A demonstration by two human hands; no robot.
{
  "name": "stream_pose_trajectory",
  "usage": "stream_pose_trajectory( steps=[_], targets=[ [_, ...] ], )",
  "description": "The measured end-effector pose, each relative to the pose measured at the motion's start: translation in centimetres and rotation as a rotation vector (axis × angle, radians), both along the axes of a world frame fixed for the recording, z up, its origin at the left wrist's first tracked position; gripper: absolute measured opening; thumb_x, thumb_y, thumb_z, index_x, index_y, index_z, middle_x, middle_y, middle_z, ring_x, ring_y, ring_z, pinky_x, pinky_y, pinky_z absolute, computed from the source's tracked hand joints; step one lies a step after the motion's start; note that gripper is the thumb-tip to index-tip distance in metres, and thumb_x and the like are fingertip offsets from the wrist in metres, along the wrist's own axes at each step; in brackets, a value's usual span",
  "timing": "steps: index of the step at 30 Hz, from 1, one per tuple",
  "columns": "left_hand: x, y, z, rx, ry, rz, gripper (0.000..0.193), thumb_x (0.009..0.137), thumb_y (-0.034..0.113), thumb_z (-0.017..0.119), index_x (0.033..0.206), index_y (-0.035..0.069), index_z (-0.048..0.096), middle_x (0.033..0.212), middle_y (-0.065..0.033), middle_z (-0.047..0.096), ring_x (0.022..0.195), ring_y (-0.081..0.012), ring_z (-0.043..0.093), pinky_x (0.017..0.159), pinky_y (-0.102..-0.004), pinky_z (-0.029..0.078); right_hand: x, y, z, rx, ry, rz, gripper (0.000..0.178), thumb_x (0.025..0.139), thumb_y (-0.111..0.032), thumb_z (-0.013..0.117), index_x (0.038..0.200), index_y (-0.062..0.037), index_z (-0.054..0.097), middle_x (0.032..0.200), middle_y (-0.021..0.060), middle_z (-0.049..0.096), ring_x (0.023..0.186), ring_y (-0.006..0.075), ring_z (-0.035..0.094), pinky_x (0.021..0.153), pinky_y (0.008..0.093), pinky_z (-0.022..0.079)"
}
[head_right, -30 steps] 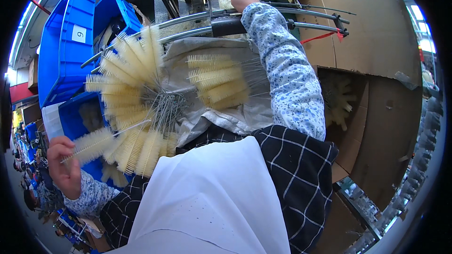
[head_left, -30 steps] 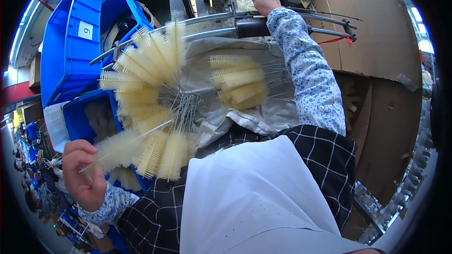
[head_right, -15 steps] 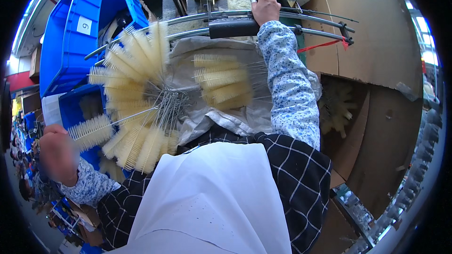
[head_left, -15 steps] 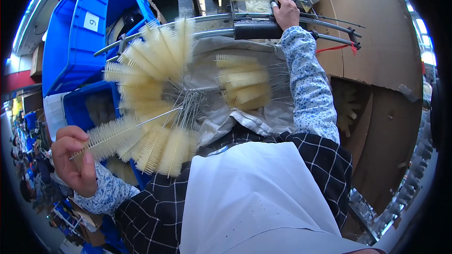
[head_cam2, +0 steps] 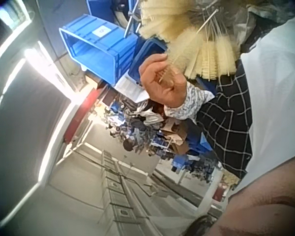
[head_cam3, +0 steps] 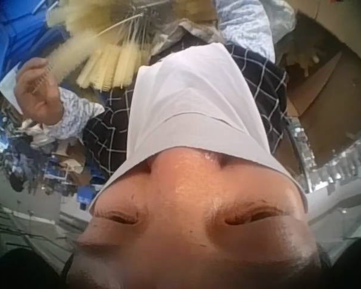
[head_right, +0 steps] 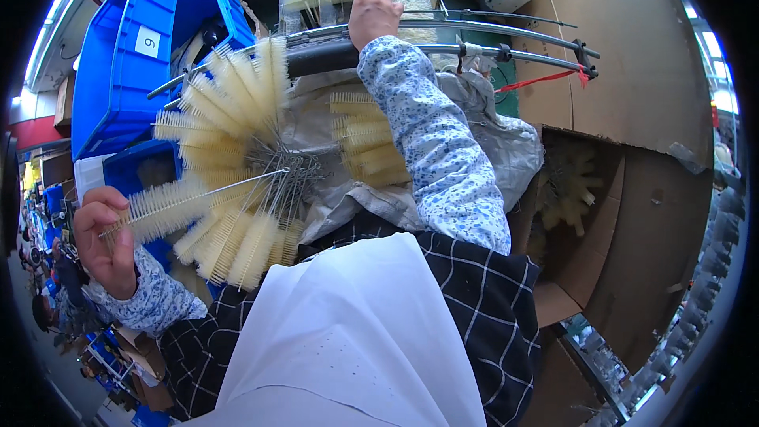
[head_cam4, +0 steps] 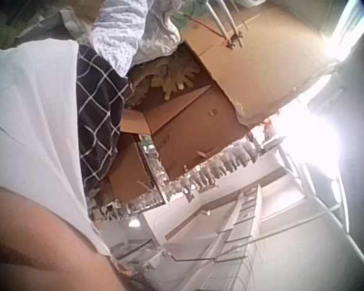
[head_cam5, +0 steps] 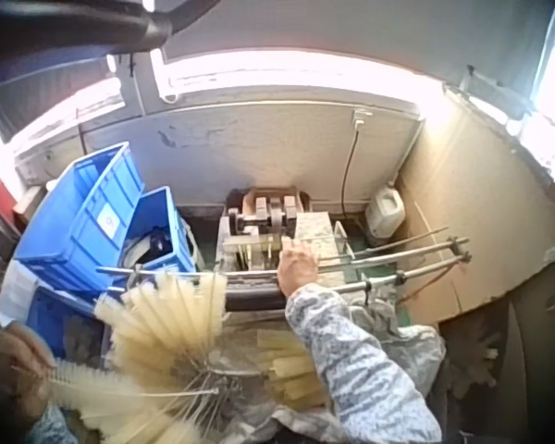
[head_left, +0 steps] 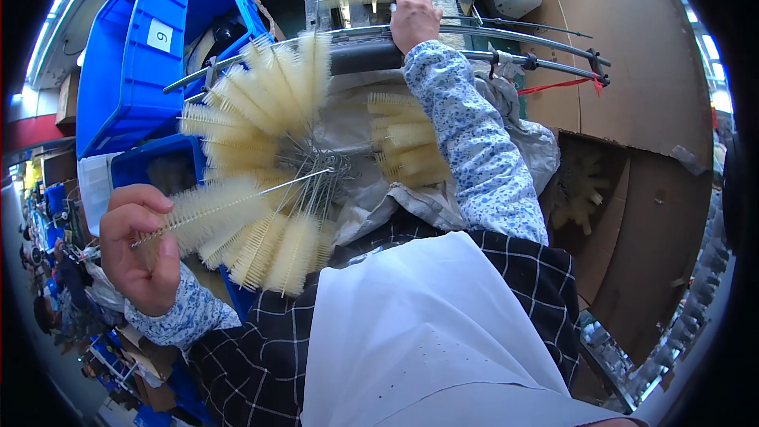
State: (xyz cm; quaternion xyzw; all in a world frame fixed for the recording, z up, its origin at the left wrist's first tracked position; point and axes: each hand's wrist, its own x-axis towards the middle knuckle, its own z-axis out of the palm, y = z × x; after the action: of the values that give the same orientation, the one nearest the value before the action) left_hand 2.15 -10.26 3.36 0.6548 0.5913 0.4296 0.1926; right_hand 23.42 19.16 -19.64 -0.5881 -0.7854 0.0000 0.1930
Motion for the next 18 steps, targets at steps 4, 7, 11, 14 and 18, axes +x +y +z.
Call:
stream_pose_trajectory(
  steps=[4,7,11,14,18],
  targets=[
    [0.1,0.6,-0.2,-0.015,-0.003,0.000,0.025,0.063,0.005,0.051,0.086,0.002,0.043,0.088,-0.0174,0.048,0.076,-0.0176,0.043,0.072,-0.0297,0.036,2.5,0.7,0.6,-0.033,-0.046,-0.004,0.021,0.077,-0.013,0.049,0.095,-0.0079,0.058,0.095,0.0080,0.058,0.092,0.0246,0.054,0.078,0.0416,0.041],
    [-0.2,-0.2,-0.2,-0.038,-0.002,0.068,0.026,0.064,0.005,0.051,0.088,0.003,0.041,0.089,-0.0175,0.047,0.078,-0.0175,0.042,0.073,-0.0296,0.035,6.4,2.0,0.0,0.028,-0.095,-0.019,0.022,0.075,-0.013,0.050,0.095,-0.0098,0.059,0.095,0.0069,0.058,0.090,0.0238,0.056,0.074,0.0403,0.043],
    [-0.7,-1.4,-0.6,-0.070,-0.001,0.142,0.027,0.064,0.005,0.051,0.088,0.005,0.038,0.089,-0.0158,0.044,0.079,-0.0173,0.040,0.076,-0.0298,0.032,12.4,5.0,-1.9,0.057,-0.028,0.025,0.028,0.075,-0.018,0.054,0.102,-0.0120,0.059,0.098,0.0085,0.059,0.092,0.0270,0.056,0.077,0.0418,0.044],
    [-0.9,-1.4,-0.7,-0.082,-0.016,0.135,0.026,0.064,0.005,0.051,0.085,0.005,0.036,0.085,-0.0139,0.042,0.078,-0.0170,0.038,0.075,-0.0292,0.030,16.0,8.0,0.0,-0.150,0.094,0.073,0.029,0.078,-0.021,0.052,0.104,-0.0129,0.058,0.100,0.0122,0.059,0.091,0.0321,0.055,0.079,0.0410,0.044],
    [0.2,0.5,-1.1,-0.187,-0.088,-0.029,0.021,0.065,0.001,0.049,0.083,0.005,0.037,0.085,-0.0111,0.039,0.076,-0.0154,0.038,0.074,-0.0271,0.032,17.2,10.5,-0.6,-0.022,-0.255,-0.021,0.030,0.083,-0.033,0.042,0.108,-0.0230,0.057,0.101,0.0116,0.059,0.093,0.0319,0.055,0.083,0.0425,0.042]
  ],
)
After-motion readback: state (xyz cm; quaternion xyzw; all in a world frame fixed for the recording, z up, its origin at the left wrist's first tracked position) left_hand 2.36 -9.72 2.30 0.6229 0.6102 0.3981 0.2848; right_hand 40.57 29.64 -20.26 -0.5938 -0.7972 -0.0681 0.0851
